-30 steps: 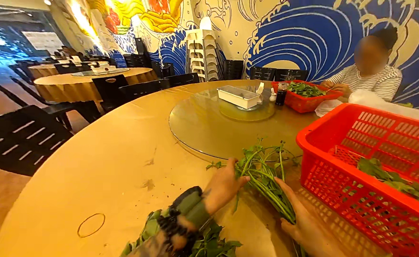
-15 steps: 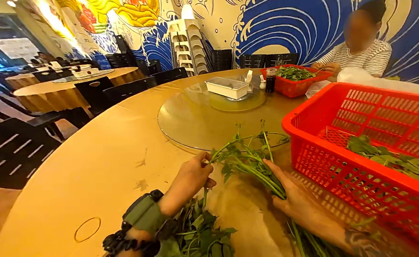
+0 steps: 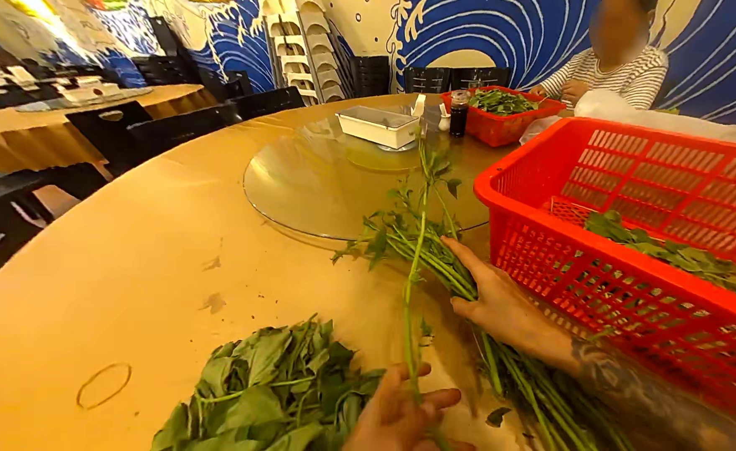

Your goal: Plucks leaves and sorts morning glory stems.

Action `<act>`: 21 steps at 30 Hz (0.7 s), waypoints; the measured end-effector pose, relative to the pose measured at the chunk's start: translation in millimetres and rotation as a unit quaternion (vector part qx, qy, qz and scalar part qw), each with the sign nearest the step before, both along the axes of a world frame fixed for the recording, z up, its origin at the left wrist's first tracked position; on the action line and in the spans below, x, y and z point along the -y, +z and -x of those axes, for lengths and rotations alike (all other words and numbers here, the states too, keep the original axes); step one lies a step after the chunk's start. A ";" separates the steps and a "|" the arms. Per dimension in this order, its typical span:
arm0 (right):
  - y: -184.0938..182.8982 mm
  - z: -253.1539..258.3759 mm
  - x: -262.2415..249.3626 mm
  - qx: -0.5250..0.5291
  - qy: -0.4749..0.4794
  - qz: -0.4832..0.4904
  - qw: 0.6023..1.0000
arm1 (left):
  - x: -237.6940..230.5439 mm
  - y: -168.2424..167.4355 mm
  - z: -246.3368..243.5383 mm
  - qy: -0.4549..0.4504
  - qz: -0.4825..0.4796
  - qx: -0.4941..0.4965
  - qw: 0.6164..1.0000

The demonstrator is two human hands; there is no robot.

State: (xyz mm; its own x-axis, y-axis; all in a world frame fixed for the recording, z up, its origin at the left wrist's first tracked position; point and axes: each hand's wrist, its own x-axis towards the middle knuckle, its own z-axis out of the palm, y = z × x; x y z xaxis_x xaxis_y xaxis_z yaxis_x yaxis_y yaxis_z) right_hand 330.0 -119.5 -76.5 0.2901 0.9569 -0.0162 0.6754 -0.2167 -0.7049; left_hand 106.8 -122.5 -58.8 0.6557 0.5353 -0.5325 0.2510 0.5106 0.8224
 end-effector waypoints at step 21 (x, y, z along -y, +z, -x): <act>7.3 -7.5 4.9 -0.108 0.072 -0.028 0.991 | 17.3 -42.1 -91.3 0.080 0.140 0.121 0.980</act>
State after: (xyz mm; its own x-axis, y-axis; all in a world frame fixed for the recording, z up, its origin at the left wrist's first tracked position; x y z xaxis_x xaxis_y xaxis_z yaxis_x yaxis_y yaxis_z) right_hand 337.5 -124.4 -69.2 0.1467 0.9891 -0.0095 0.5288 -0.0866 -0.8443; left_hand 198.1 -139.8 -100.9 0.7000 0.4970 -0.5128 -0.0350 0.7411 0.6705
